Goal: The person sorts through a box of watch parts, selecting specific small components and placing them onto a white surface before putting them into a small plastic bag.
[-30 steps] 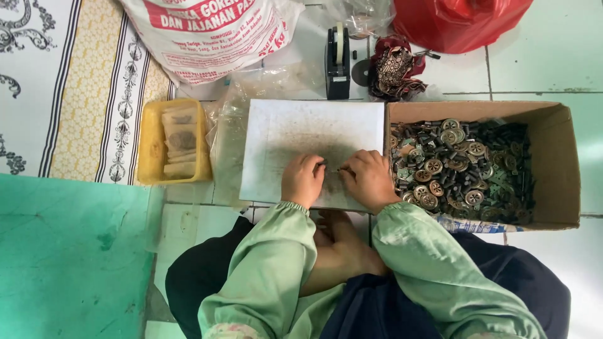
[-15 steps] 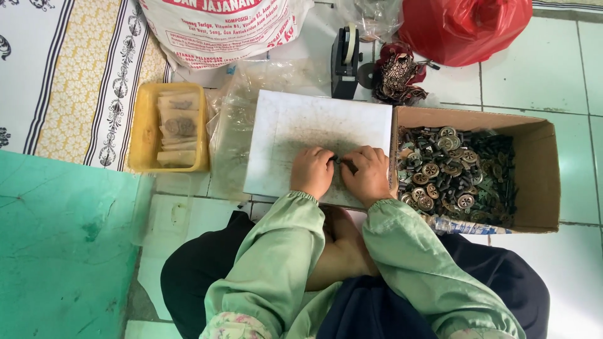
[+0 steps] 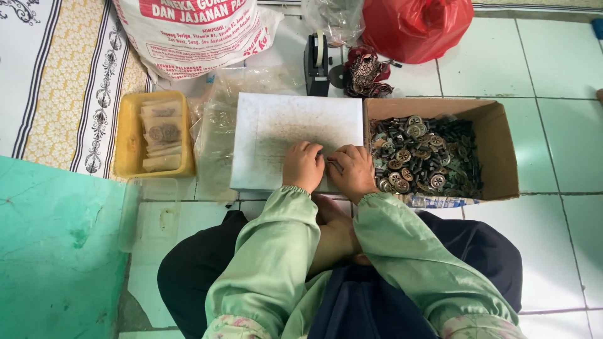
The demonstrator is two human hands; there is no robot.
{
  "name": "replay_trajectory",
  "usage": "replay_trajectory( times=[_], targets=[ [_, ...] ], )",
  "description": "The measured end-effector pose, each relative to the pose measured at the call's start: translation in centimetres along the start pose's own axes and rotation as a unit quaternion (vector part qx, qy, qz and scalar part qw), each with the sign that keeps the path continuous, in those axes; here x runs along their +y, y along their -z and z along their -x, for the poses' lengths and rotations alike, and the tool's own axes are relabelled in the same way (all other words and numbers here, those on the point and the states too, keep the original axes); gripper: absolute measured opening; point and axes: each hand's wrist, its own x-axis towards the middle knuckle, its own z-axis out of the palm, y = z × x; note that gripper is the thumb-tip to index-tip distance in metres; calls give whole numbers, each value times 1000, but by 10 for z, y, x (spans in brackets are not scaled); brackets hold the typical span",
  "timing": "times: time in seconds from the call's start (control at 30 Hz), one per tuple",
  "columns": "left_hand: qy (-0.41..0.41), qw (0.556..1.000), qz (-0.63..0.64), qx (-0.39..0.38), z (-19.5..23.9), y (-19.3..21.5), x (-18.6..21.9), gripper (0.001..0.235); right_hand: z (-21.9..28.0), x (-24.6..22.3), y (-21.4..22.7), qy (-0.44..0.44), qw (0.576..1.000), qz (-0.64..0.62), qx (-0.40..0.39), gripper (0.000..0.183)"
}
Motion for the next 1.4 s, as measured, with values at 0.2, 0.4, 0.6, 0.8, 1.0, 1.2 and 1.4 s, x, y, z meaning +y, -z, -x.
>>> replay_trajectory(
  times=[0.2,0.4,0.6,0.8,1.0,1.2,1.4],
  targets=[
    [-71,997,10,1,5,5,49,21,12,54,73,3,999,3,-45,16],
    [-220,975,12,30,17,-72,56,9,29,138,138,-161,983,-58,-70,21],
    [-280,960,13,25,-7,-88,87,10,6,172,115,-202,963,-4,-180,24],
    [-266,958,-85,-67,-63,-113,109,14,-14,195,64,-115,959,139,-218,24],
    [-182,965,-97,-163,-113,-127,98,23,-8,208,-1,-9,977,201,-74,10],
    [-176,966,-100,-163,-110,-127,91,20,-14,219,-2,-82,974,151,-150,16],
    [-152,962,-98,-206,-112,-113,110,37,-41,181,68,-251,900,-310,-176,23]
  ],
)
